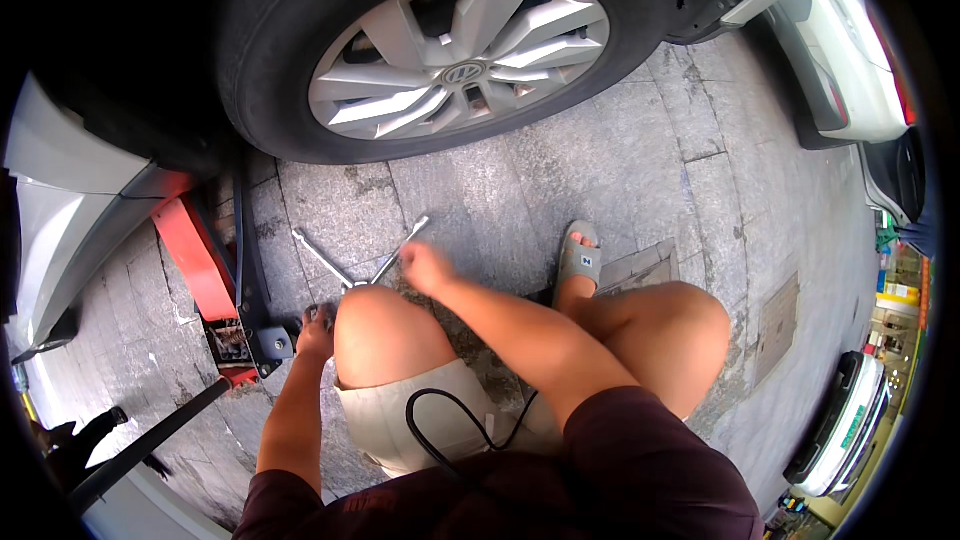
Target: The person loosens the lug nuts on a car tire using a cross wrench, pumps a floor jack to lift the vehicle, and then removes the lug nuts by hand.
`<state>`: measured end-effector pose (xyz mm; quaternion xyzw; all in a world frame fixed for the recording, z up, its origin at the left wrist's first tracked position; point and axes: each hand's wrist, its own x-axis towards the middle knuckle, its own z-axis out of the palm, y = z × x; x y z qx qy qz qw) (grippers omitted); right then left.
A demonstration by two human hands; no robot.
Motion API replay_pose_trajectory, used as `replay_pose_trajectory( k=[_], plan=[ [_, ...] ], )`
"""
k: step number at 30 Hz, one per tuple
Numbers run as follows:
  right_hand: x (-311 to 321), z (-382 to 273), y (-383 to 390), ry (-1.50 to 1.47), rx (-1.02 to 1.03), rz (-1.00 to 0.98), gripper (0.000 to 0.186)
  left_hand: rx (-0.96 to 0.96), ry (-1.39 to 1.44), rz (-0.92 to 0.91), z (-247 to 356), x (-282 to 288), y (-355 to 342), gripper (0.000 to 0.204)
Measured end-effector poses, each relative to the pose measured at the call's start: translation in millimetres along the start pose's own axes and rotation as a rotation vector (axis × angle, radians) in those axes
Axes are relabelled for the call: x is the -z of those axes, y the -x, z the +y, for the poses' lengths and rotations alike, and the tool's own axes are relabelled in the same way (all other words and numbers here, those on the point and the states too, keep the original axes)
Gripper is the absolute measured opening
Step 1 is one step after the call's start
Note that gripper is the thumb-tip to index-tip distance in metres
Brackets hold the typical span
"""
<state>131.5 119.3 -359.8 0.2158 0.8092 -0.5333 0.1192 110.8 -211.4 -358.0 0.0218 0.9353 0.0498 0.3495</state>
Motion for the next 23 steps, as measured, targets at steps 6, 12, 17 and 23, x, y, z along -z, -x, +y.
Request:
replay_pose_trajectory(
  k=[6,12,17,23],
  plan=[
    [239,-286,-3,0.180,1.211,0.880,0.021,-0.097,0.207,0.281,13,30,1,0.058],
    [350,-404,-11,0.834,1.199,1.275,0.038,-0.645,0.549,0.859,182,203,44,0.037],
    [379,-408,-41,0.824,0.786,0.950,0.026,-0.860,0.702,0.937,294,303,75,0.036],
    [400,-365,-50,0.693,0.986,1.085,0.034,-0.759,0.873,0.665,346,302,95,0.043]
  ],
)
